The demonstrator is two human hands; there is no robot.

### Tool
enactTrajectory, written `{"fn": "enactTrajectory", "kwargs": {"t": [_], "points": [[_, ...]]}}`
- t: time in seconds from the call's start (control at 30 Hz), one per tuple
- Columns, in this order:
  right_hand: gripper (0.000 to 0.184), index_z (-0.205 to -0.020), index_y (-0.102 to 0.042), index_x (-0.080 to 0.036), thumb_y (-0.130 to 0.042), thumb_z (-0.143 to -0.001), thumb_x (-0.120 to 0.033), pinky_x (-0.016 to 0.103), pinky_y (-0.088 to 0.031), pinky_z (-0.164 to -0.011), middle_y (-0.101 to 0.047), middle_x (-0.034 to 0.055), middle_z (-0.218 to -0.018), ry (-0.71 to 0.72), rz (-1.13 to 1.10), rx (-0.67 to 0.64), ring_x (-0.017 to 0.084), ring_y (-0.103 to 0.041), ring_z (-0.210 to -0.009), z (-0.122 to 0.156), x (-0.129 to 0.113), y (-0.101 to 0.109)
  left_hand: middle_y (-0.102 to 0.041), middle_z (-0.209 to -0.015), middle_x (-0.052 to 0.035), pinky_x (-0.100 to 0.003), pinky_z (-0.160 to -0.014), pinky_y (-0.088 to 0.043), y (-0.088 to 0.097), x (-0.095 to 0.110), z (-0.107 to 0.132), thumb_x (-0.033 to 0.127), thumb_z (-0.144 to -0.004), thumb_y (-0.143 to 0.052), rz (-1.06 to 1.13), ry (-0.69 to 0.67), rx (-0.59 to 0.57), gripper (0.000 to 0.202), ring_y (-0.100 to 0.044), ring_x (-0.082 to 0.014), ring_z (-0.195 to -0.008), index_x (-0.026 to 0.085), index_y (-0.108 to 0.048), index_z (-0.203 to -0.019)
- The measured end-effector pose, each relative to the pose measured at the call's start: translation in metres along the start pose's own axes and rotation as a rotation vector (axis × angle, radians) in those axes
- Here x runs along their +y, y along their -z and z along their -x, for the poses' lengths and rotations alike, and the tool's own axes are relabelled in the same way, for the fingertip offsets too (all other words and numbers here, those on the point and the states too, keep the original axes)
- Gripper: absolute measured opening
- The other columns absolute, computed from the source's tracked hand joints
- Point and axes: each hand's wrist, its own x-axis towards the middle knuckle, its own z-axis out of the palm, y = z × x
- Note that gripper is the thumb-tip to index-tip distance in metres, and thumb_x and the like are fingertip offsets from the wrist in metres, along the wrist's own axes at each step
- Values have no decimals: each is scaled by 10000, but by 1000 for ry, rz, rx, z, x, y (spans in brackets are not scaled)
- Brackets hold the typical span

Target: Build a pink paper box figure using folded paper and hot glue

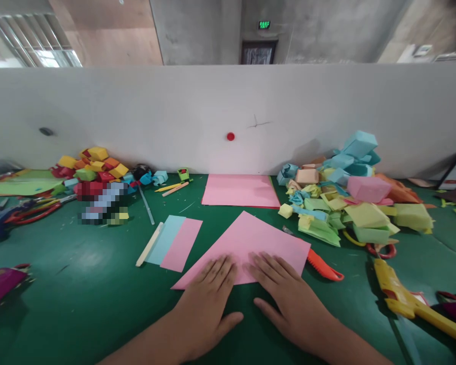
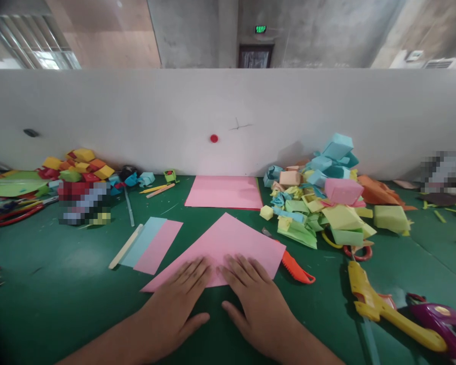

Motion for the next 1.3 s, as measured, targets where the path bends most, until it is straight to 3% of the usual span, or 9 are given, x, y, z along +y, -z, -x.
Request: {"fn": "enactTrajectory", "kwargs": {"t": [0.2, 0.4, 0.53, 0.67, 0.73, 0.83, 0.93, 1.1, 1.3], "points": [[609, -1628, -293, -273, -436, -1054, -421, 567, -282, -1260, -237, 19, -1700, -9, -3, -4, 289, -262, -1560, 2, -2, 4, -291, -1672, -121, -479, -1158, -450, 0, -8, 43, 615, -1011, -466, -121, 112, 89, 879, -380, -326, -1507, 220, -20, -1658], [621, -1641, -241, -283, -423, -1061, -411, 566, -269, -1266, -225, 9, -1702, -13, -4, -6, 280, -240, -1567, 3, -3, 5, -399, -1628, -65, -588, -1184, -396, 2, -35, 112, 560, -1027, -462, -280, 303, 139, 798, -448, -336, -1465, 276, -61, -1656], [615, -1637, -258, -282, -428, -1059, -410, 561, -270, -1267, -227, 3, -1701, -19, 10, -8, 278, -238, -1568, 2, -3, 4, -437, -1606, -42, -577, -1134, -470, 7, -50, 132, 503, -1053, -418, -308, 338, 139, 720, -488, -327, -1437, 308, -71, -1653], [608, -1634, -270, -280, -425, -1060, -406, 562, -274, -1264, -233, 4, -1700, -18, 12, -6, 282, -238, -1567, 2, -4, 4, -413, -1621, -35, -555, -1129, -488, 18, -49, 111, 468, -1062, -398, -315, 368, 233, 685, -450, -327, -1463, 293, -102, -1654], [622, -1638, -249, -287, -439, -1056, -395, 561, -277, -1263, -239, 6, -1699, -14, 3, 6, 280, -247, -1565, 3, -4, 4, -406, -1626, -25, -507, -1150, -481, 25, -43, 90, 436, -1064, -407, -282, 272, 253, 662, -454, -308, -1463, 298, -136, -1652], [634, -1638, -249, -297, -463, -1050, -399, 555, -273, -1264, -245, 15, -1699, -4, -15, 35, 283, -259, -1562, 3, -3, 4, -369, -1644, -19, -437, -1172, -469, 34, -31, 53, 360, -1063, -447, -189, 75, 132, 660, -434, -271, -1479, 301, -147, -1648], [630, -1634, -266, -293, -465, -1050, -420, 560, -273, -1261, -264, 25, -1693, -3, -17, 37, 288, -274, -1556, 3, -2, 4, -258, -1685, -41, -455, -1238, -375, 38, -25, 14, 246, -1072, -391, -96, -91, 30, 598, -315, -265, -1538, 279, -206, -1639], [678, -1645, -206, -312, -491, -1039, -415, 555, -276, -1258, -285, 22, -1687, -2, -34, 37, 291, -293, -1550, 2, -2, 4, -236, -1689, -82, -463, -1279, -288, 27, -33, -29, 258, -1076, -376, -9, -153, -37, 571, -240, -262, -1563, 211, -247, -1630], [683, -1646, -205, -305, -491, -1040, -442, 542, -260, -1266, -310, 32, -1680, 7, -44, 54, 293, -290, -1551, 2, -1, 3, -242, -1689, -71, -478, -1289, -251, 6, -42, -34, 318, -1091, -360, 8, -156, -11, 589, -243, -254, -1564, 236, -179, -1645]]}}
